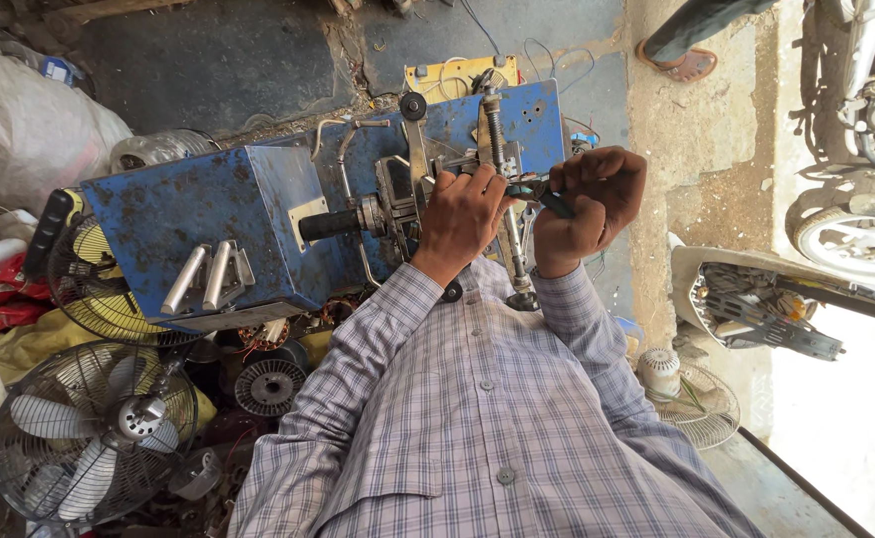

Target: The person uses a pair of pliers to manipulate and connect copper wires on a fan motor stator held in a blue workbench fixture, then uses a small tool to press the wires into place.

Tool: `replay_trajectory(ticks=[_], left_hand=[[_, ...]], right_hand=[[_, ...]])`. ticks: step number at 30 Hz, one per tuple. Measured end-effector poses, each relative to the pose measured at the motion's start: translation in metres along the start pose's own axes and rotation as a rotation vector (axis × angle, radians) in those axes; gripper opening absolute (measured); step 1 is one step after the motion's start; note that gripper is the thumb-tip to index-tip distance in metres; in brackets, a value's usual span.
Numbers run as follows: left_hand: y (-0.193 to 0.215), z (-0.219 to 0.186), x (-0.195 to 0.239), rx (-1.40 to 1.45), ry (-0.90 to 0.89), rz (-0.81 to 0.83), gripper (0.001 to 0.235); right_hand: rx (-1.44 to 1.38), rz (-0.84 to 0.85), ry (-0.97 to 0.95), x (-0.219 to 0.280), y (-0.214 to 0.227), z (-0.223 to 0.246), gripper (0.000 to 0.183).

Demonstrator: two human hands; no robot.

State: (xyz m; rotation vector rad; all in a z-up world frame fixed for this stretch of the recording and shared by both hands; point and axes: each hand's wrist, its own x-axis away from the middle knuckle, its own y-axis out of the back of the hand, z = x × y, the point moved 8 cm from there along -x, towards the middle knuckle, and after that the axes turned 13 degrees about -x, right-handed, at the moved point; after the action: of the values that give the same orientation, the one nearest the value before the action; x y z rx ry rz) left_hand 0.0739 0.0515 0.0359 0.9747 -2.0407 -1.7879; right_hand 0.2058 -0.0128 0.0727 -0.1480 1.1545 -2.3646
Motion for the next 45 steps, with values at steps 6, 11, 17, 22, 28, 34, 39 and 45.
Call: replay_trajectory(ticks=[6,11,17,22,28,34,39,45], left_hand=[[0.003,-0.003,-0.001,-0.003,-0.022,-0.019,0.031],[0.004,-0.005,-0.002,-0.005,-0.022,0.007,0.03],[0.016,0.004,0.004,0.117,0.027,-0.092,0.044],[0.011,0.011,0.014,0.247,0.011,-0.188,0.043],[0.01,0.02,0.016,0.391,0.088,-0.155,0.036],[0.018,0.02,0.019,0.281,0.036,-0.146,0.041],[0.014,0.028,0.025,0.214,-0.003,-0.064,0.044],[0.014,0.027,0.022,0.153,0.016,0.003,0.044]], right_hand=[[0.02,-0.027,0.049,-0.002,-0.004,-0.005,0.029],[0.053,-0.048,-0.018,-0.012,-0.009,-0.006,0.032],[-0.055,0.029,-0.187,-0.034,-0.004,0.022,0.036],[0.201,0.161,-0.07,-0.045,0.065,0.044,0.03],[0.742,0.033,-0.28,-0.027,0.256,-0.06,0.009],[1.181,0.161,-0.211,0.003,0.304,-0.116,0.034],[1.363,0.242,-0.142,0.012,0.254,-0.105,0.037],[1.522,0.257,-0.264,0.018,0.219,-0.089,0.042]])
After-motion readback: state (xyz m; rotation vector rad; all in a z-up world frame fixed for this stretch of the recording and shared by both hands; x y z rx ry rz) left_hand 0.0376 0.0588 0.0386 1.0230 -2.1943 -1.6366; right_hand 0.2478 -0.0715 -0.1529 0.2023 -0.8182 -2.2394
